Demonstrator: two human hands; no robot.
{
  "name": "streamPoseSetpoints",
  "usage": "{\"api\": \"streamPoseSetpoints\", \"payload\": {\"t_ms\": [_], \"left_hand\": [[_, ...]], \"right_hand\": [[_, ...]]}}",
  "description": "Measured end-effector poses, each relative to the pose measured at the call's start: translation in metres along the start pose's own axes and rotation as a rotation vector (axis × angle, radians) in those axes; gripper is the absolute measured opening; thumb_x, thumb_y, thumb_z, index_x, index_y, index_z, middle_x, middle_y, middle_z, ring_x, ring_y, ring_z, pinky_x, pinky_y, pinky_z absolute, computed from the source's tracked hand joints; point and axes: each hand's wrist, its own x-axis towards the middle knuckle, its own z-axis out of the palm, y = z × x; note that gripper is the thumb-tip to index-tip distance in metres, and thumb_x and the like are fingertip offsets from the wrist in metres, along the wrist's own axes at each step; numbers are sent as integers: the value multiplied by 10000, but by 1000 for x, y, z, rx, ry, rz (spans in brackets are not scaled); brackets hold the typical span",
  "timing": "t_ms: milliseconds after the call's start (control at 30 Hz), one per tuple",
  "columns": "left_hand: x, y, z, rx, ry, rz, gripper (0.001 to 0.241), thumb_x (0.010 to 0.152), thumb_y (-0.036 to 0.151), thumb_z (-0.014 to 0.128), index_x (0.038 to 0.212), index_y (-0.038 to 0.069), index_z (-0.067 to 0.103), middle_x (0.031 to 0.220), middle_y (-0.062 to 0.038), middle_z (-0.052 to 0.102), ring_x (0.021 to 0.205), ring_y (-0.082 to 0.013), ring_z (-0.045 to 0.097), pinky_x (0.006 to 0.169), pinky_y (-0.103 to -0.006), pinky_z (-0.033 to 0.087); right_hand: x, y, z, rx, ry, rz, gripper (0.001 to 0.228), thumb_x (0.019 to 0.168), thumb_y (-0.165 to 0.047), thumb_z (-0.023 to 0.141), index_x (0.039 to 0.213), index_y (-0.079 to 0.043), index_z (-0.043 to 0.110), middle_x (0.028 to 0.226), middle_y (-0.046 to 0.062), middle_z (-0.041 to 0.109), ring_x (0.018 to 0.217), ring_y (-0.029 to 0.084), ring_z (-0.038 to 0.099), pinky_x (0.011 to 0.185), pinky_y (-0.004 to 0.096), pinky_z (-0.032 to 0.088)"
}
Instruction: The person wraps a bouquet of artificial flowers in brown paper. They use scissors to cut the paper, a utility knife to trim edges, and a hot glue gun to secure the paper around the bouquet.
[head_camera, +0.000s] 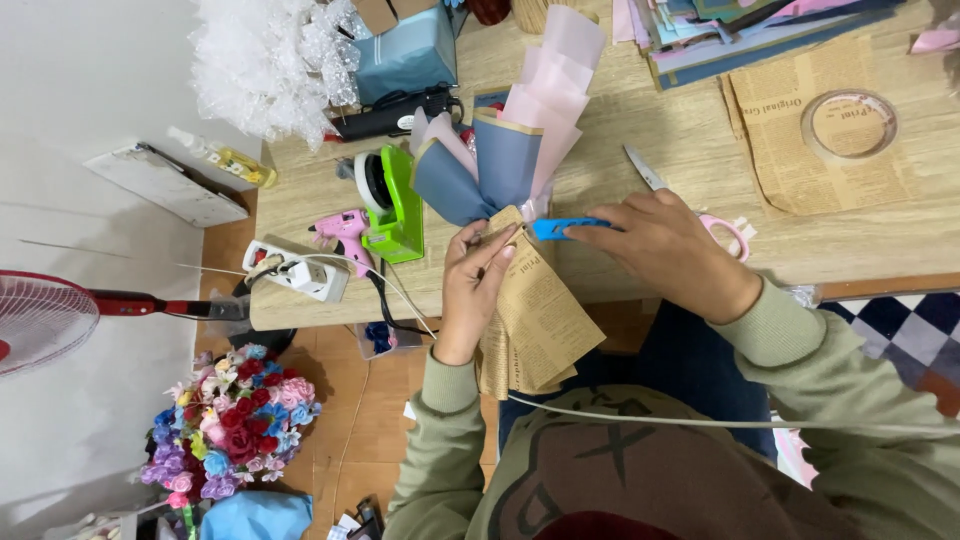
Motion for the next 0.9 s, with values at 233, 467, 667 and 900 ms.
{"api": "streamPoseSetpoints", "payload": {"t_ms": [233, 467, 667, 900], "left_hand": [[1, 6, 1, 26, 3, 26, 292, 1003, 259, 668, 1290, 253, 723, 1326, -264, 546, 1211, -430, 550, 1068, -534, 425], [0, 2, 5, 95, 8, 29, 283, 989, 283, 684, 1267, 285, 735, 1349, -249, 545, 1224, -444, 542, 1076, -539, 415], [0, 2, 4, 109, 4, 13, 284, 991, 291, 677, 1269, 292, 733, 1367, -243, 544, 1232, -442, 542, 1076, -550, 409], [2, 11, 5, 112, 0, 18, 263, 998, 304, 670, 1251, 305, 742, 1376, -233, 548, 1242, -436, 547, 1078, -551, 419]], "right_hand": [[0, -2, 2, -23, -18, 6, 227, 1044, -226, 561, 1208, -333, 676, 1051, -49, 659, 859, 159, 613, 733, 302, 408], [1, -9, 6, -99, -8, 25, 188, 1024, -199, 601, 1149, -297, 703, 1060, -13, 681, 856, 168, 629, 723, 300, 414], [0, -12, 9, -147, 2, 19, 187, 1002, -200, 631, 1151, -284, 708, 1067, -1, 686, 859, 170, 627, 729, 304, 419], [-5, -7, 12, -97, -14, 57, 233, 995, -191, 625, 1184, -297, 710, 1081, 2, 698, 870, 172, 634, 751, 301, 427]]}}
